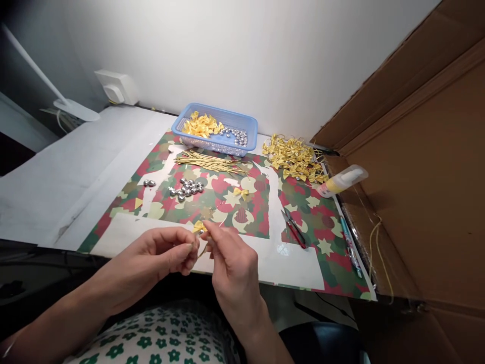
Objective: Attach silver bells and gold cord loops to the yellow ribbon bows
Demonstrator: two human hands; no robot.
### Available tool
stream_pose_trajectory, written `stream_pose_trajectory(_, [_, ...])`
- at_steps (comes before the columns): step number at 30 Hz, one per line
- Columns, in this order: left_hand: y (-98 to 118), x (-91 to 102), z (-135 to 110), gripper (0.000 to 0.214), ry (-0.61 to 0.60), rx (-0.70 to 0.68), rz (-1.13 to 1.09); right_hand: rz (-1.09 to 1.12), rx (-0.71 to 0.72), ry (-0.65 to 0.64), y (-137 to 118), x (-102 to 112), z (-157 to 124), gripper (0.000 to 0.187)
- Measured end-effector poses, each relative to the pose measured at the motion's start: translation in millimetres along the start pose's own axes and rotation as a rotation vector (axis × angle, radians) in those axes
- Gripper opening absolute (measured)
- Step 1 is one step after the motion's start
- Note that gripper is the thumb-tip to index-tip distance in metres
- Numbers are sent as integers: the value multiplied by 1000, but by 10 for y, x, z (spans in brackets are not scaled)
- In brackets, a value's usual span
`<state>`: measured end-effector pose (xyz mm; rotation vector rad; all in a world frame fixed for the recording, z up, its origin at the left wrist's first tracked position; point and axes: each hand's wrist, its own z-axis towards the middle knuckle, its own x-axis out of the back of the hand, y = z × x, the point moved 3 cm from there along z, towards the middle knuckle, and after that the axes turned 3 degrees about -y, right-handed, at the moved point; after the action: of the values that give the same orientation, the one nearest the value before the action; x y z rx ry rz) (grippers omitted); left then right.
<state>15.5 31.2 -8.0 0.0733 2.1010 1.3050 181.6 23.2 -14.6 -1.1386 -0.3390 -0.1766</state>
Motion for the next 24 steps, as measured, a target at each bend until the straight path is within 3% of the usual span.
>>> stream_pose_trajectory(6, [-26,9,6,11,9,2,-8,-256,208,38,-104,58,-16,42])
stream_pose_trajectory(12, [-56,28,12,13,9,32,-83,-326,353,-39,-143,61,-3,62])
stream_pose_trajectory(19, [-35,76,14,13,54,40,-29,-390,426,-46,-142,117,-2,66])
stream_pose_trajectory(24, [-13,74,15,12,60,11,91,-439,432,-142,-148,80,-37,68])
